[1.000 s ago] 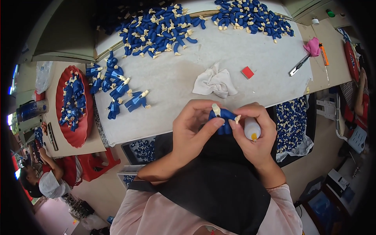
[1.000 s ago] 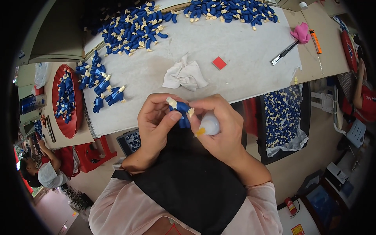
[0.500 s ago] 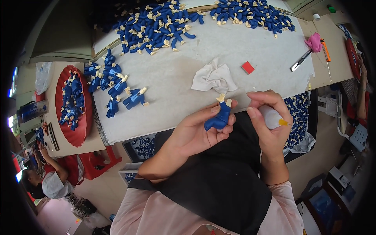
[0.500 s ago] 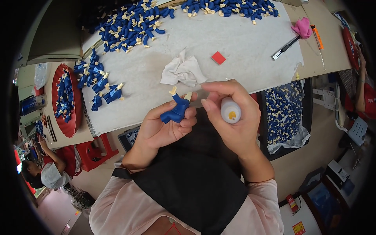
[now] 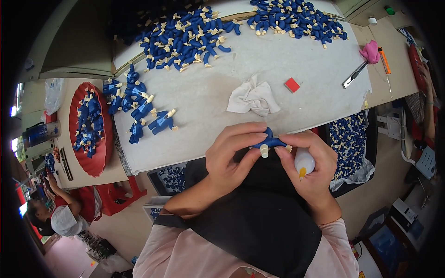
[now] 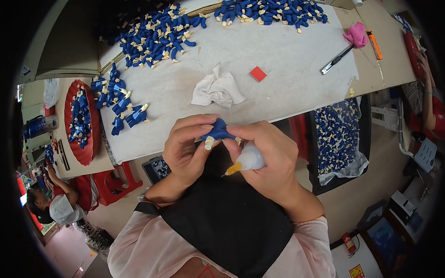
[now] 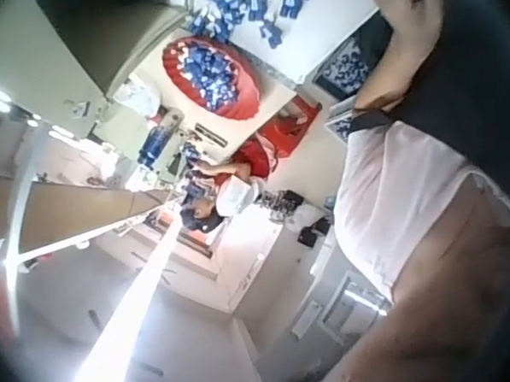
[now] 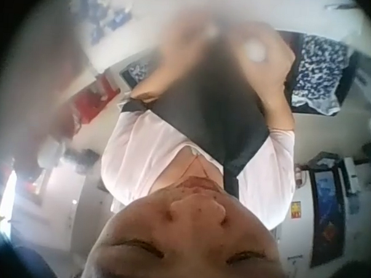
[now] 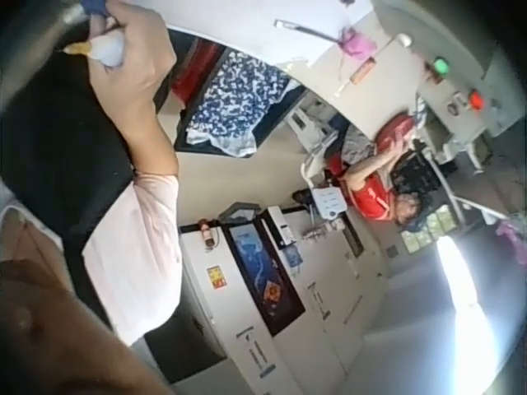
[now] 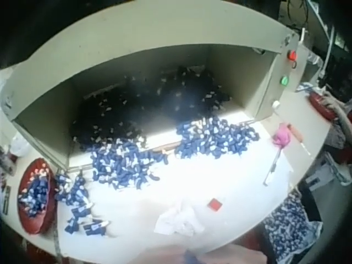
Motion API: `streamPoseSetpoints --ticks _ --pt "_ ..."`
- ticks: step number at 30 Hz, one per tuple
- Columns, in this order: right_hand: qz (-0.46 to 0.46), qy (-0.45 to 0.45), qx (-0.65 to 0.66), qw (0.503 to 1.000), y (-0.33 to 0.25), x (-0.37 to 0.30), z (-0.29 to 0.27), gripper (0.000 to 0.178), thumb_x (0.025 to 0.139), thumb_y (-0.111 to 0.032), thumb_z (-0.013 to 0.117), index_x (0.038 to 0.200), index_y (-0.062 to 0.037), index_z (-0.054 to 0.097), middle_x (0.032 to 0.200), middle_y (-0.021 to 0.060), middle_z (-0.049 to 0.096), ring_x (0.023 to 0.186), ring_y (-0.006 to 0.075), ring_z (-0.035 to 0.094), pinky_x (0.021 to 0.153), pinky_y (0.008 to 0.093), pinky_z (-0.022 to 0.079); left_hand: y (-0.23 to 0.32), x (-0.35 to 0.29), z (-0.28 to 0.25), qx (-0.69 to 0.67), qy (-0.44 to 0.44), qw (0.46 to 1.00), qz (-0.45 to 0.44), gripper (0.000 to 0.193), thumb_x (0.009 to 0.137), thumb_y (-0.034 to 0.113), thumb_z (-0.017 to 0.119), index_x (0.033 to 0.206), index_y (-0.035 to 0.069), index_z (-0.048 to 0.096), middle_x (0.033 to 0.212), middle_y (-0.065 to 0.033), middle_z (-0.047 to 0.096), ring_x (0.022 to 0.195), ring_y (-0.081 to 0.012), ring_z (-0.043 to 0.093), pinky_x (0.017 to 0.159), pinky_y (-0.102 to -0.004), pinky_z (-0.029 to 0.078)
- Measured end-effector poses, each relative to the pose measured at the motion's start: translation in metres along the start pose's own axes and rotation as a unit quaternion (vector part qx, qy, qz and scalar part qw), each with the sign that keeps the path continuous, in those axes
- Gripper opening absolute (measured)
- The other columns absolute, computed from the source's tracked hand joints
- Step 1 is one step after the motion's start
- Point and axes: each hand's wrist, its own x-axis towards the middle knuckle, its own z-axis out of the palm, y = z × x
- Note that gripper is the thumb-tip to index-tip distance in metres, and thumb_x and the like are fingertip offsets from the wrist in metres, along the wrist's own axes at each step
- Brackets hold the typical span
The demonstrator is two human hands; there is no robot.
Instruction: The person assembles toy figures by applying adhesive from a squeeze bottle to figurine pieces and attaching the parts together by hand.
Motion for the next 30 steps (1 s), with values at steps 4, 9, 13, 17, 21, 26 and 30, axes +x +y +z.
streamPoseSetpoints --ticks 4,9,13,17,21,26,30 --pt "0.024 -0.008 0.029 0.999 0.000 -0.001 -0.001 0.017 0.066 0.006 0.065 0.082 0.0022 0.058 0.073 0.0083 0.057 0.061 0.0120 0.053 0.054 0.0212 0.041 0.002 0.006 -0.006 0.078 -0.025 0.993 0.090 0.025 0.063 -0.007 0.063 0.087 -0.003 0.059 0.092 -0.0164 0.059 0.084 -0.0276 0.059 0.071 -0.0303 0.049" --pt "-0.060 -0.032 0.052 0.996 0.000 -0.003 -0.002 0.024 0.059 0.010 0.067 0.079 0.0018 0.057 0.067 0.0111 0.056 0.056 0.0217 0.054 0.047 0.0262 0.042 0.009 0.010 -0.014 0.152 -0.070 0.966 0.197 0.020 0.061 -0.005 0.065 0.081 -0.003 0.061 0.087 -0.0152 0.060 0.080 -0.0280 0.061 0.066 -0.0302 0.052" --pt "-0.067 -0.045 0.050 0.996 -0.004 -0.002 -0.002 0.023 0.059 0.010 0.067 0.077 0.0026 0.056 0.066 0.0109 0.055 0.055 0.0216 0.054 0.047 0.0264 0.041 0.013 0.011 -0.018 0.172 -0.090 0.956 0.219 0.018 0.061 -0.003 0.065 0.079 -0.003 0.061 0.084 -0.0141 0.060 0.077 -0.0274 0.061 0.062 -0.0291 0.052" --pt "-0.026 -0.057 0.064 0.996 -0.003 -0.003 0.001 0.022 0.059 0.012 0.065 0.077 0.0028 0.056 0.066 0.0115 0.054 0.056 0.0217 0.054 0.048 0.0264 0.042 0.007 0.008 -0.019 0.166 -0.093 0.959 0.212 0.017 0.062 -0.003 0.064 0.079 -0.003 0.061 0.082 -0.0143 0.060 0.075 -0.0263 0.061 0.060 -0.0286 0.052" --pt "0.031 -0.074 0.085 0.993 0.002 -0.007 0.001 0.015 0.066 0.010 0.060 0.079 0.0033 0.055 0.070 0.0107 0.055 0.061 0.0165 0.051 0.055 0.0232 0.040 0.003 0.006 -0.015 0.163 -0.085 0.965 0.189 0.018 0.061 -0.003 0.064 0.079 -0.003 0.061 0.082 -0.0137 0.060 0.074 -0.0249 0.061 0.059 -0.0285 0.052" --pt "0.093 -0.089 0.080 0.988 0.009 -0.007 0.004 0.013 0.068 0.007 0.060 0.077 0.0018 0.054 0.069 0.0093 0.054 0.060 0.0163 0.052 0.056 0.0226 0.040 -0.004 0.003 -0.015 0.185 -0.083 0.967 0.153 0.022 0.059 -0.005 0.064 0.080 -0.002 0.061 0.082 -0.0125 0.060 0.072 -0.0237 0.061 0.059 -0.0283 0.051" --pt "0.134 -0.086 0.094 0.983 0.017 -0.007 0.007 0.011 0.069 0.004 0.061 0.075 0.0008 0.052 0.068 0.0095 0.055 0.060 0.0182 0.056 0.056 0.0235 0.042 -0.010 0.004 -0.014 0.185 -0.096 0.969 0.135 0.023 0.059 -0.005 0.064 0.082 -0.002 0.060 0.082 -0.0128 0.060 0.071 -0.0240 0.061 0.058 -0.0284 0.050"
